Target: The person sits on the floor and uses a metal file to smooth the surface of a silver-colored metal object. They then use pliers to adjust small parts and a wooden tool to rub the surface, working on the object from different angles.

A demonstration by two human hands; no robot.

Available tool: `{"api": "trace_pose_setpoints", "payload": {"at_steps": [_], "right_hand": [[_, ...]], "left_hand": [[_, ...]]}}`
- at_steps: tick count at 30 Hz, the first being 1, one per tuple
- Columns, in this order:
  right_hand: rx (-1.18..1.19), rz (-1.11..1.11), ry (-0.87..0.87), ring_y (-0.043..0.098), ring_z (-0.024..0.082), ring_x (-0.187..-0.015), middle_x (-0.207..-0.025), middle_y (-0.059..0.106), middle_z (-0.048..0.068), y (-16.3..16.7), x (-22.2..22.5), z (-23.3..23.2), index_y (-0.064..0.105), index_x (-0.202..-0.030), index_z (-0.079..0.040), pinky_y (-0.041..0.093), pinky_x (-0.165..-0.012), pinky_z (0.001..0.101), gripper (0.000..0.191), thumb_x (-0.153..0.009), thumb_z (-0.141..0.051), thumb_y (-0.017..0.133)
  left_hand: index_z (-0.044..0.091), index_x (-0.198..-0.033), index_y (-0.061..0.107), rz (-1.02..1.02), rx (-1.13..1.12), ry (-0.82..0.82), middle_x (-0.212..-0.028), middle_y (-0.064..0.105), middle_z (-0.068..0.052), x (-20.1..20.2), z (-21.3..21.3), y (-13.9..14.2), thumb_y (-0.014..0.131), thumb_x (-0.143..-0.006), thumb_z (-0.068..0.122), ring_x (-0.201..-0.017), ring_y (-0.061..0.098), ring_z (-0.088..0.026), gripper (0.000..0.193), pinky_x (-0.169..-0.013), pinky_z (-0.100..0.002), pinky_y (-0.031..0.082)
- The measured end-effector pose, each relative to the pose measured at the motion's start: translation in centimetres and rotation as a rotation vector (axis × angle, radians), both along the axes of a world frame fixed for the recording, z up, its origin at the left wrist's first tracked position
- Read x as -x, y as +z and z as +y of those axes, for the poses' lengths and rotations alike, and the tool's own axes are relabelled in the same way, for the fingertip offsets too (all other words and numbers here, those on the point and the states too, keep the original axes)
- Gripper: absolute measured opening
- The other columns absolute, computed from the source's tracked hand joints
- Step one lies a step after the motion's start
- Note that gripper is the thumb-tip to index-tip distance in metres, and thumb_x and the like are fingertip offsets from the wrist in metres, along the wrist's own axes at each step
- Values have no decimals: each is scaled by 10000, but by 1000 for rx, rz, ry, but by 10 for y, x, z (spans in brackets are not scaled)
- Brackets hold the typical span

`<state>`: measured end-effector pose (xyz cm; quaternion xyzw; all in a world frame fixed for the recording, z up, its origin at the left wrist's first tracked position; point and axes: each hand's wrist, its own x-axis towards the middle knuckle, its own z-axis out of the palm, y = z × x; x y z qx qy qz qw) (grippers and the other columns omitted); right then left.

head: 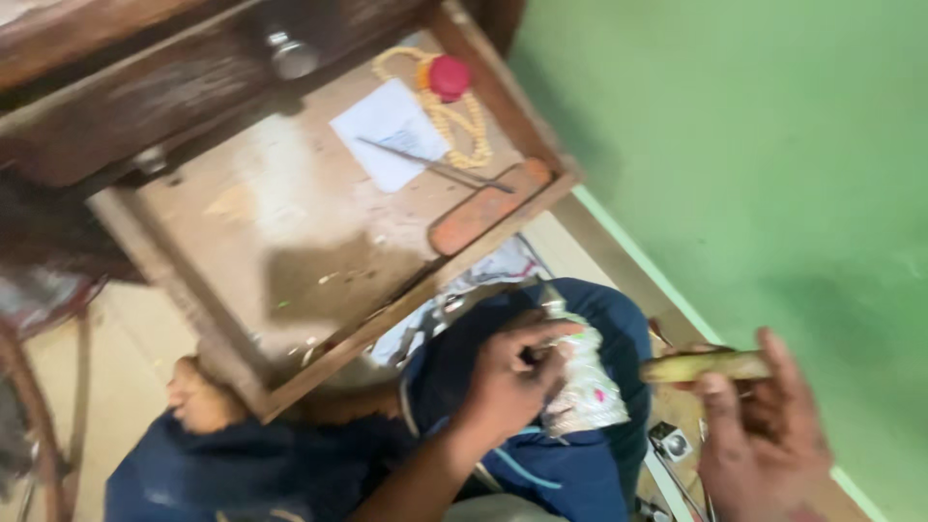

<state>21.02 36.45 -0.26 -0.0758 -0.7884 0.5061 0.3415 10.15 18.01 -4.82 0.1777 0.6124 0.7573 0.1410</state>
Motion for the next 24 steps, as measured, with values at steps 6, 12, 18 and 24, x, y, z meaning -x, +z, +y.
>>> {"api": "trace_pose_setpoints", "payload": {"at_steps": [6, 12, 18, 24], "right_hand": [[-83, 127, 72, 710, 331, -1140, -1288, 662, 294, -29, 5, -6, 396, -1548, 39, 594, -1002, 396, 525, -1060, 73, 587], [-410, 208, 95, 733, 333, -1126, -1228, 686, 242, -15, 28, -13, 443, -1514, 25, 608, -1025, 424, 556, -1012, 68, 679], [-574, 159, 141, 756, 298, -1079, -1206, 714, 221, -10, 34, -10, 439, -1493, 7, 621, -943, 328, 594, -976, 29, 728], [-604, 67, 202, 760, 275, -1034, -1164, 744, 193, -19, 39, -9, 433, -1472, 6, 596, -908, 342, 621, -942, -2, 756]], "left_hand": [[11, -1195, 742, -122, -66, -38, -1097, 707, -43, 0, 0, -35, 667, -994, 77, -930, 621, -77, 224, -832, -235, 532], [9, -1203, 739, -75, -45, -1, -1140, 700, -40, 1, 1, -31, 678, -987, 72, -1006, 628, -85, 234, -871, -234, 532], [13, -1203, 738, -214, -62, -23, -1159, 706, -36, 0, 5, -39, 682, -976, 92, -999, 640, -84, 247, -817, -240, 559], [18, -1208, 721, -253, -91, -5, -1173, 729, -50, -2, 9, -43, 693, -954, 53, -964, 659, -77, 258, -823, -239, 576]]}}
